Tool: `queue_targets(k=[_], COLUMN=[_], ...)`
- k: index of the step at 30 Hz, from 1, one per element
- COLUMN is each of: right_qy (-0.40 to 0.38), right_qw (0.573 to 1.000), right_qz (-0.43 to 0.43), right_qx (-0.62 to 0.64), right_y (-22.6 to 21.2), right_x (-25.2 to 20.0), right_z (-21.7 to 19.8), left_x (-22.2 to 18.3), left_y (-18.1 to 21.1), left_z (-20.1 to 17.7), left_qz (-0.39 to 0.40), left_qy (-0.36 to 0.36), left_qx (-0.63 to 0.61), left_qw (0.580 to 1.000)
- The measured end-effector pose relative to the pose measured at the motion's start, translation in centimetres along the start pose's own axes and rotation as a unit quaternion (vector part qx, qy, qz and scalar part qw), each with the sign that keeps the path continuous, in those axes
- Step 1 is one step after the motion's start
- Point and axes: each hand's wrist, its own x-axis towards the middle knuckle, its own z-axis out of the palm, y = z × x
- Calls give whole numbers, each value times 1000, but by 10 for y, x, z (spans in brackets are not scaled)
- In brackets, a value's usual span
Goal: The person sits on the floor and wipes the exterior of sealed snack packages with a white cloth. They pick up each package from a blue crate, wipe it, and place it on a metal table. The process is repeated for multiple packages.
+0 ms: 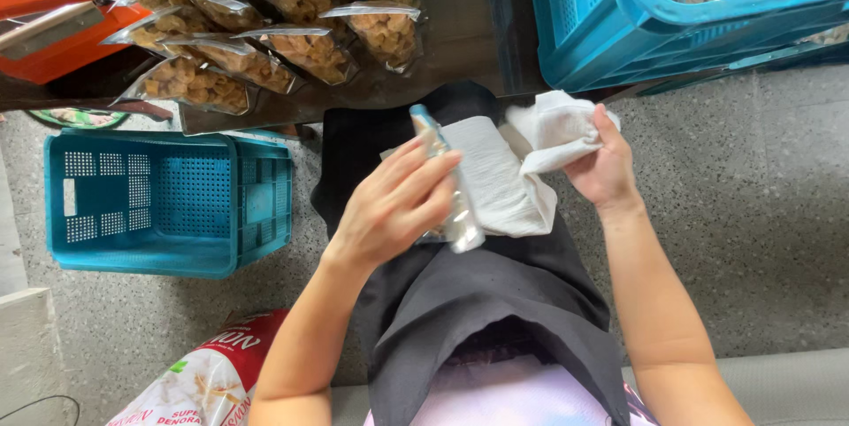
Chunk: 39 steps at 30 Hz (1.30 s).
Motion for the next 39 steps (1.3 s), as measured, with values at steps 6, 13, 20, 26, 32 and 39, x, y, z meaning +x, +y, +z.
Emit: queue_targets(k=[6,13,20,26,32,39], right_qy=[-29,-126,-88,-91,-75,-70], right_qw=[989,890,786,816,825,864], right_qz=[59,57,49,-32,-6,85], right_qx=[-132,-435,-609,-570,-560,-492], right_y=[-10,-20,1,22,28,23], right_x=[-8,-30,-21,48,64,-16], right_z=[-5,36,34,60,64,3], left_x=[23,-3,4,-1,-2,3], left_y=[-51,-80,-89,-88,-98,-85], left_z=[105,141,165,178,170,172], left_qz=[-112,-418,-475,-403,-388,-445], left_qy=[-4,-29,8,37,29,36], left_qx=[-189,-348,-373,-383,-336,-396], left_qw=[976,839,797,831,858,802])
